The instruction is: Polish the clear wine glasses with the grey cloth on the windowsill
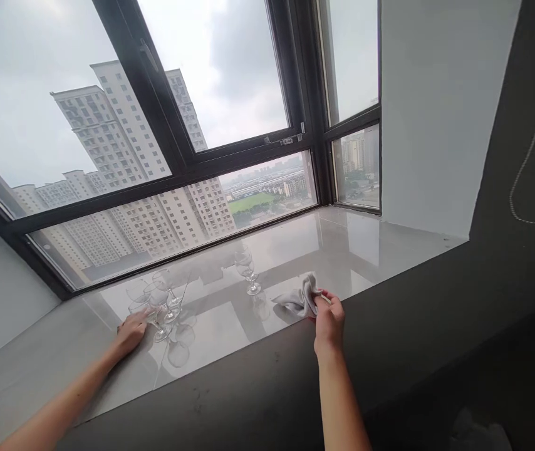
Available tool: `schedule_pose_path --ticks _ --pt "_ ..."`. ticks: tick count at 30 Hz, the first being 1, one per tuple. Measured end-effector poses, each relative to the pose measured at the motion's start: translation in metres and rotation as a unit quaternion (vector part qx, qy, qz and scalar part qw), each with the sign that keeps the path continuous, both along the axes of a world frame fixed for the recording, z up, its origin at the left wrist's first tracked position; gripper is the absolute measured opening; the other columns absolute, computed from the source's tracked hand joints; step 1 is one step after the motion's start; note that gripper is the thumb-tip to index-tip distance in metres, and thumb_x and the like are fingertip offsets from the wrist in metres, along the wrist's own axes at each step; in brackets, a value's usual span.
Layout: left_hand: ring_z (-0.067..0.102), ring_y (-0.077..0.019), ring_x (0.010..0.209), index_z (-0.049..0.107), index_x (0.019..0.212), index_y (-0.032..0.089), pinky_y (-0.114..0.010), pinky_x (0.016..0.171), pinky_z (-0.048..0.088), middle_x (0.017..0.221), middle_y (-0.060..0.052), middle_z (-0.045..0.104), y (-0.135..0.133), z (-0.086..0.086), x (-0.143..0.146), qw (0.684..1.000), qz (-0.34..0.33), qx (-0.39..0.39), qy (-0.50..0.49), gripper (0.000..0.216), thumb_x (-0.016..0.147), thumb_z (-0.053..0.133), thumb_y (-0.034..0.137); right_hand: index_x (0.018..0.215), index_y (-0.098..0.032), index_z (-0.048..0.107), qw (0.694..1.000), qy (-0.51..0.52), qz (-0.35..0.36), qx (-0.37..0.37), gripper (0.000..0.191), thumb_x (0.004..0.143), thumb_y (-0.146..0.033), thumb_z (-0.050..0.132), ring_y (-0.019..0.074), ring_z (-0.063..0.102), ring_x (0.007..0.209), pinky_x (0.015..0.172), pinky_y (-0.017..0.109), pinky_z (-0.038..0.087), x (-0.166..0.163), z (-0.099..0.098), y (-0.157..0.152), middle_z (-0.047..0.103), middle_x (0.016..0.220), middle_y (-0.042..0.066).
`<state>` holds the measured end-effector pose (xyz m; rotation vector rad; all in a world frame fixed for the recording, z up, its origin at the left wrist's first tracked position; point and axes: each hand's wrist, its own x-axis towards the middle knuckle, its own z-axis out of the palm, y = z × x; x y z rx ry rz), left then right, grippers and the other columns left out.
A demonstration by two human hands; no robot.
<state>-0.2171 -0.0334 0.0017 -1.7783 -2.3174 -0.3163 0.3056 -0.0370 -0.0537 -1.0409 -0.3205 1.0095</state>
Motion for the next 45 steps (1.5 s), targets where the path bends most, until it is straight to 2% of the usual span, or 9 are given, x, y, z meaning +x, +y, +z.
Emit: schedule_pose_path --ticks 7,11,14,17,21,24,27,33,45 --pt "0.051 -0.0308 0.129 0.07 0.115 0.024 -0.053 0.109 0.036 0.139 -0.007 0.058 -0.058 -0.006 -0.019 0.998 0.02 0.054 -0.023 0.049 0.078 0.038 0.017 0.101 -0.019 0.063 1.0 -0.016 -0.01 0.001 0.048 0.061 -0.044 0.072 0.0162 0.058 0.065 0.046 0.022 0.039 -0.004 0.0 0.002 0.068 0.077 0.002" --pt "0.059 -0.0277 0.112 0.07 0.093 0.024 -0.041 0.098 0.047 0.114 -0.007 0.068 -0.105 -0.011 0.003 0.979 -0.14 0.149 0.001 0.034 0.074 0.042 0.019 0.1 -0.019 0.064 0.999 -0.033 -0.021 -0.009 0.046 0.062 -0.045 0.069 0.0174 0.06 0.067 0.047 0.023 0.04 -0.005 -0.002 0.003 0.069 0.08 0.003" --pt "0.059 -0.0258 0.109 0.07 0.102 0.025 -0.035 0.087 0.051 0.112 -0.008 0.067 -0.118 -0.007 0.058 0.94 -0.31 0.146 0.012 0.036 0.078 0.045 0.015 0.101 -0.019 0.064 0.999 -0.035 -0.02 -0.005 0.046 0.063 -0.045 0.069 0.0177 0.061 0.068 0.048 0.023 0.04 -0.005 -0.003 0.004 0.069 0.082 0.003" --pt "0.056 -0.0251 0.117 0.065 0.119 0.026 -0.038 0.095 0.05 0.124 -0.008 0.063 -0.098 -0.001 0.135 0.919 -0.388 0.071 -0.006 0.047 0.081 0.042 0.011 0.102 -0.019 0.063 0.999 -0.027 -0.021 -0.004 0.047 0.063 -0.045 0.069 0.0173 0.06 0.068 0.048 0.022 0.039 -0.005 -0.004 0.006 0.068 0.082 0.003" --pt "0.04 -0.026 0.139 0.049 0.144 0.026 -0.045 0.114 0.037 0.15 -0.008 0.044 -0.03 -0.002 0.228 0.921 -0.377 -0.046 -0.088 0.064 0.082 0.042 0.013 0.102 -0.02 0.063 1.0 -0.026 -0.017 -0.006 0.048 0.063 -0.046 0.07 0.0173 0.06 0.069 0.048 0.022 0.039 -0.005 -0.004 0.006 0.068 0.083 0.003" --pt "0.026 -0.0317 0.147 0.046 0.148 0.024 -0.049 0.118 0.029 0.161 -0.009 0.028 0.023 -0.007 0.271 0.929 -0.336 -0.09 -0.126 0.066 0.084 0.038 0.013 0.102 -0.021 0.062 1.0 -0.026 -0.012 -0.004 0.046 0.064 -0.046 0.069 0.0177 0.061 0.072 0.049 0.022 0.04 -0.005 -0.002 0.003 0.069 0.085 0.002" --pt "0.029 -0.0319 0.146 0.047 0.148 0.02 -0.048 0.118 0.026 0.156 -0.008 0.039 0.057 -0.012 0.292 0.926 -0.342 -0.098 -0.125 0.061 0.089 0.034 0.018 0.103 -0.02 0.061 1.0 -0.022 -0.011 -0.005 0.047 0.065 -0.046 0.068 0.0174 0.06 0.07 0.049 0.022 0.04 -0.004 0.0 0.0 0.069 0.082 0.002" --pt "0.034 -0.026 0.142 0.049 0.145 0.019 -0.048 0.119 0.023 0.155 -0.007 0.043 0.052 -0.014 0.291 0.93 -0.336 -0.12 -0.093 0.06 0.089 0.029 0.017 0.104 -0.02 0.062 1.0 -0.013 -0.01 -0.007 0.049 0.063 -0.046 0.069 0.017 0.059 0.069 0.048 0.022 0.04 -0.002 0.0 0.002 0.068 0.082 0.002" --pt "0.036 -0.0282 0.138 0.049 0.144 0.041 -0.054 0.114 0.022 0.154 0.007 0.044 -0.094 -0.02 0.197 0.964 -0.245 -0.082 -0.068 0.073 0.078 0.039 0.011 0.101 -0.019 0.062 1.0 -0.005 -0.012 -0.009 0.051 0.058 -0.045 0.071 0.016 0.056 0.066 0.044 0.021 0.039 -0.001 -0.002 0.0 0.065 0.081 0.003"
